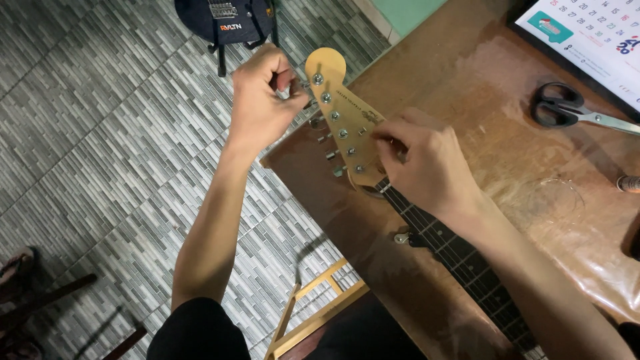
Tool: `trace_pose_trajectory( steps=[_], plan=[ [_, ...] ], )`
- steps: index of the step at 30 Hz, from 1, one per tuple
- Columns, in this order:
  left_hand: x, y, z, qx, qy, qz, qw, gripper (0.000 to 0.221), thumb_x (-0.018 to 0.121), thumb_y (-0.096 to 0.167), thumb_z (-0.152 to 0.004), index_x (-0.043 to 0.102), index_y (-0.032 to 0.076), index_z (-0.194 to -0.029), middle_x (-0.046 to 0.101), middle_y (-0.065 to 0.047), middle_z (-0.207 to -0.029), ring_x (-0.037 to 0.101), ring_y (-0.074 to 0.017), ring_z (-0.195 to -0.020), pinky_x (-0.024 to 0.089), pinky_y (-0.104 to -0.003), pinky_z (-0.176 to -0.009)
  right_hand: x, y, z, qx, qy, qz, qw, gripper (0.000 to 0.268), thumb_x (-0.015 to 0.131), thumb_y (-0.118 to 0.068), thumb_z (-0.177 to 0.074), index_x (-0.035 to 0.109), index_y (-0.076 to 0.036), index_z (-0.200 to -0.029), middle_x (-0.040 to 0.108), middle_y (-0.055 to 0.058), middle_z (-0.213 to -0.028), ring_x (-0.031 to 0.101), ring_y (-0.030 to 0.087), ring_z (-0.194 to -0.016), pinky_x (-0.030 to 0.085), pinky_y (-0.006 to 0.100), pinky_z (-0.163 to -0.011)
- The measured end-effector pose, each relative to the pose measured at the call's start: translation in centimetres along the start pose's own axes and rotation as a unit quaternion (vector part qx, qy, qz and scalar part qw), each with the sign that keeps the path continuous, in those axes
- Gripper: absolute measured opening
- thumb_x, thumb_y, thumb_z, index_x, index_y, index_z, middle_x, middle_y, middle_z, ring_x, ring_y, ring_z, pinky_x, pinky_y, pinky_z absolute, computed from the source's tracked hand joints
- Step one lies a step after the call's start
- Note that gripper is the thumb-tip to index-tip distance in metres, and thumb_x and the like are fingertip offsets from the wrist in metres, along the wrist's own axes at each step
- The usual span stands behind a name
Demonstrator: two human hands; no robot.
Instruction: Installing and tuning new strings on an electric guitar using a string winder.
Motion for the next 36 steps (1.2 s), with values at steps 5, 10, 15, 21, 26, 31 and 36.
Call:
trace_pose_trajectory(
  steps=[5,10,15,21,26,31,36],
  plan=[
    [0.3,-0.2,-0.1,0.020,0.002,0.017,1.000,0.040,0.062,-0.022,-0.073,0.039,0.010,-0.074,0.046,-0.003,-0.080,0.048,-0.0135,-0.072,0.048,-0.026,-0.065,0.1,0.9,0.0,0.009,0.039,0.016,0.999,0.014,0.064,0.011,-0.094,0.074,0.006,-0.102,0.069,0.016,-0.094,0.071,0.025,-0.077,0.062,0.029,-0.066],
    [0.2,-0.2,-0.2,0.016,0.001,0.012,1.000,0.039,0.062,-0.021,-0.073,0.039,0.010,-0.073,0.046,-0.002,-0.078,0.047,-0.0130,-0.071,0.047,-0.026,-0.066,0.4,1.1,0.2,-0.015,0.059,0.048,0.997,0.012,0.064,0.012,-0.094,0.073,0.005,-0.099,0.065,0.016,-0.093,0.066,0.025,-0.071,0.057,0.031,-0.059],
    [0.0,-0.4,-0.1,-0.013,-0.007,0.008,1.000,0.040,0.064,-0.021,-0.072,0.039,0.011,-0.073,0.048,-0.002,-0.078,0.052,-0.0118,-0.070,0.053,-0.024,-0.065,0.1,-0.3,0.1,-0.015,0.042,-0.009,0.999,0.017,0.063,0.015,-0.092,0.075,0.007,-0.101,0.067,0.015,-0.091,0.067,0.022,-0.074,0.053,0.026,-0.057],
    [0.0,-0.2,-0.2,-0.007,-0.001,-0.009,1.000,0.039,0.062,-0.020,-0.071,0.039,0.011,-0.073,0.046,-0.001,-0.077,0.048,-0.0115,-0.070,0.051,-0.026,-0.069,0.5,-0.5,0.0,-0.013,0.012,-0.008,1.000,0.019,0.063,0.014,-0.092,0.074,0.009,-0.106,0.065,0.015,-0.096,0.068,0.023,-0.074,0.058,0.025,-0.058],
    [0.1,-0.6,-0.1,-0.003,-0.004,-0.022,1.000,0.037,0.062,-0.018,-0.072,0.040,0.012,-0.073,0.049,0.000,-0.078,0.050,-0.0110,-0.070,0.055,-0.027,-0.072,0.2,-0.4,0.2,-0.020,0.048,0.035,0.998,0.014,0.065,0.010,-0.096,0.073,0.009,-0.106,0.066,0.016,-0.099,0.071,0.024,-0.075,0.061,0.027,-0.062],
    [0.1,-0.2,-0.3,0.000,-0.007,-0.009,1.000,0.039,0.064,-0.020,-0.070,0.040,0.011,-0.073,0.047,-0.002,-0.078,0.049,-0.0124,-0.070,0.050,-0.026,-0.066,0.6,0.1,0.3,-0.009,0.056,0.048,0.997,0.017,0.064,0.012,-0.094,0.075,0.007,-0.105,0.064,0.015,-0.094,0.066,0.024,-0.071,0.054,0.030,-0.055],
    [0.2,-0.6,-0.3,-0.001,-0.006,-0.022,1.000,0.038,0.064,-0.018,-0.071,0.041,0.011,-0.074,0.047,-0.001,-0.077,0.047,-0.0114,-0.070,0.056,-0.030,-0.078,0.6,-0.5,0.2,-0.022,0.058,0.046,0.997,0.016,0.065,0.013,-0.093,0.075,0.008,-0.105,0.065,0.016,-0.093,0.067,0.026,-0.068,0.057,0.031,-0.057]
  ],
)
Point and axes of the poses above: each hand's wrist, its own z-axis away from the middle knuckle, its own x-axis out of the palm, y = z × x, the point moved 6 cm from there along -z, towards the middle knuckle
